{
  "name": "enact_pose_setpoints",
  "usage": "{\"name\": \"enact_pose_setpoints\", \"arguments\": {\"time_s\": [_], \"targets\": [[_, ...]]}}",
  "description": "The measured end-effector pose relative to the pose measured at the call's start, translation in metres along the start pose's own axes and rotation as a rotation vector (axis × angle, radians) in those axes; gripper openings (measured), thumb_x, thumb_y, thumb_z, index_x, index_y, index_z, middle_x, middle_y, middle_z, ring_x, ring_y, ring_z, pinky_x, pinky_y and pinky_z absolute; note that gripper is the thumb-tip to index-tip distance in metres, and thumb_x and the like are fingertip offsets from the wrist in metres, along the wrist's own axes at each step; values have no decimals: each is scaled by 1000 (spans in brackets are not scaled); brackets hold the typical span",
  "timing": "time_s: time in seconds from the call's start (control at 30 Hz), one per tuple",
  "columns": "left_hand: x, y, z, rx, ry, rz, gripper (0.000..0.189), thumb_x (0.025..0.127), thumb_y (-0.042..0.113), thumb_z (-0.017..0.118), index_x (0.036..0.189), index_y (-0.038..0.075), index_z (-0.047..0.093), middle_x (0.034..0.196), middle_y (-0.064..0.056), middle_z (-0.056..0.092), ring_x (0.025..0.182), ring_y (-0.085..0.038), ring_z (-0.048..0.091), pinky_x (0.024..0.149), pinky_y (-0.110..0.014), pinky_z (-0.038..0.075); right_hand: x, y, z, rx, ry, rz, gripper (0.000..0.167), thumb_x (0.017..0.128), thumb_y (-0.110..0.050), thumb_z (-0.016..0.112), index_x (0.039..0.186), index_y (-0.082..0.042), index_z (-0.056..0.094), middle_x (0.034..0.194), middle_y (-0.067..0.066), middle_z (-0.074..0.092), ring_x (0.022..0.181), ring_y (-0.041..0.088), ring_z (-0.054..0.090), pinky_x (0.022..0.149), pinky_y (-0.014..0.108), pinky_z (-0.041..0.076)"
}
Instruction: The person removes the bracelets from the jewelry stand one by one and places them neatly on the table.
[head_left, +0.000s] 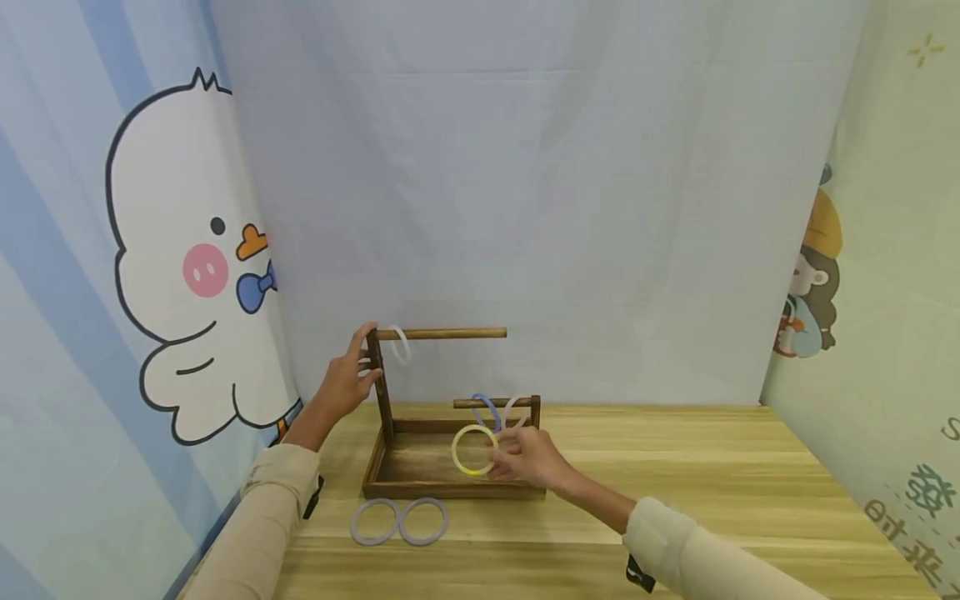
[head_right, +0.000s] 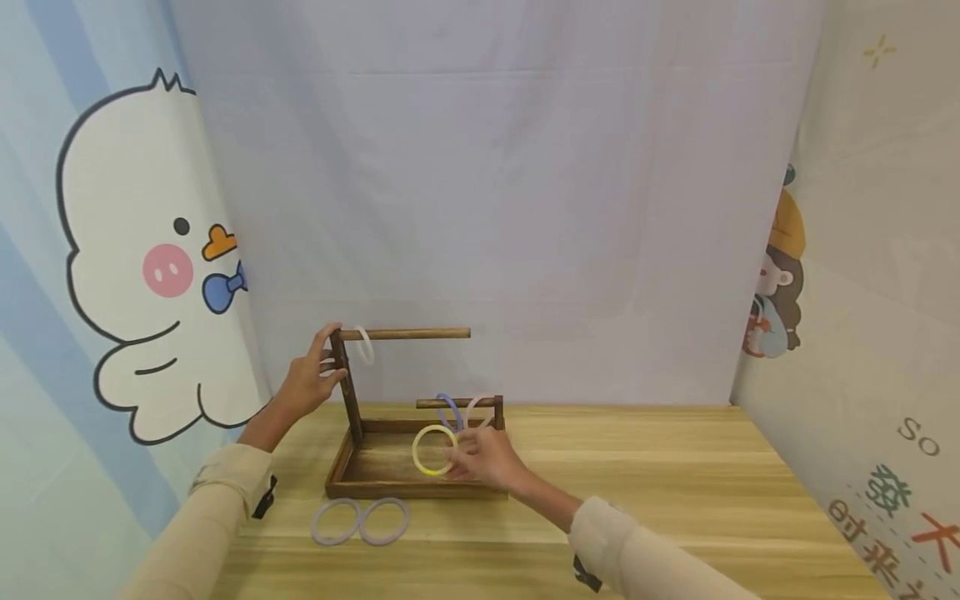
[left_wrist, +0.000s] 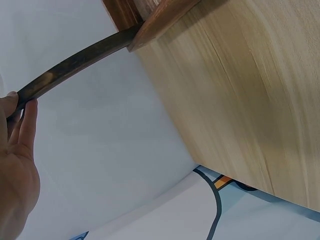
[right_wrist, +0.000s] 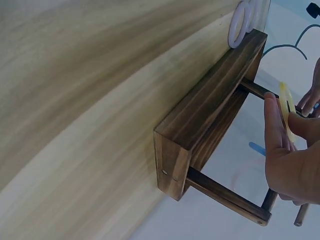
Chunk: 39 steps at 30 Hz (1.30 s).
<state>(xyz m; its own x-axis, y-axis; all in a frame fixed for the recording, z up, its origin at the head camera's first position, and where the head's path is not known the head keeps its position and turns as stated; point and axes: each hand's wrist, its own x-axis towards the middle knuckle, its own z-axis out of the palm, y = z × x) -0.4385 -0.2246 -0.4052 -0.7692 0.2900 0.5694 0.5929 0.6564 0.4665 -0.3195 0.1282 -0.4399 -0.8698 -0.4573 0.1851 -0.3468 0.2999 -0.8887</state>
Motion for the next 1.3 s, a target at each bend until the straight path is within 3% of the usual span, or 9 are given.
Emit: {"name": "enact_pose_setpoints", "arguments": {"time_s": [0.13, 0.33, 0.6, 0.83, 1.07, 1.3], "targets": [[0, 1, -1, 9, -5, -2, 84, 95, -11, 69, 161, 13, 23, 123, -37, 65, 108, -48, 70, 91, -54, 62, -5, 5, 5, 29, -11, 27, 43, 102, -7, 67, 132, 21, 55, 99, 26, 76, 83, 41, 77, 72, 43, 67], [0, 2, -2, 14, -4, -3, 85, 95, -9, 69, 161, 15, 23, 124, -37, 65, 107, -48, 70, 91, -54, 62, -11, 13, 12, 51, -36, 39, 42, 101, -5, 67, 130, 23, 55, 98, 28, 75, 82, 43, 76, 72, 47, 67], [-1, 0, -2, 17, 5, 7, 85, 95, -9, 70, 161, 15, 23, 123, -37, 65, 107, -48, 71, 90, -54, 62, -18, 24, 20, 40, -86, 26, 26, 102, -1, 64, 119, 18, 65, 97, 27, 76, 82, 46, 76, 72, 49, 66], [-1, -2, -2, 9, 15, 17, 85, 94, -9, 70, 161, 15, 24, 121, -37, 66, 106, -48, 71, 89, -54, 63, -23, 27, 28, 55, -88, 37, 17, 100, 1, 66, 107, 16, 68, 91, 26, 76, 80, 47, 75, 70, 46, 67], [-2, -1, -3, 10, 13, 24, 84, 94, -10, 70, 160, 11, 25, 121, -37, 66, 105, -49, 71, 89, -54, 63, -26, 34, 35, 52, -85, 49, 17, 99, 2, 66, 109, 16, 69, 87, 24, 76, 76, 44, 76, 67, 40, 67], [-2, 0, -4, 18, 2, 1, 84, 95, -9, 70, 161, 14, 23, 123, -37, 65, 107, -49, 70, 90, -55, 62, -27, 37, 40, 60, -83, 71, 15, 99, 2, 66, 106, 15, 71, 83, 23, 76, 72, 43, 76, 62, 37, 66]]}}
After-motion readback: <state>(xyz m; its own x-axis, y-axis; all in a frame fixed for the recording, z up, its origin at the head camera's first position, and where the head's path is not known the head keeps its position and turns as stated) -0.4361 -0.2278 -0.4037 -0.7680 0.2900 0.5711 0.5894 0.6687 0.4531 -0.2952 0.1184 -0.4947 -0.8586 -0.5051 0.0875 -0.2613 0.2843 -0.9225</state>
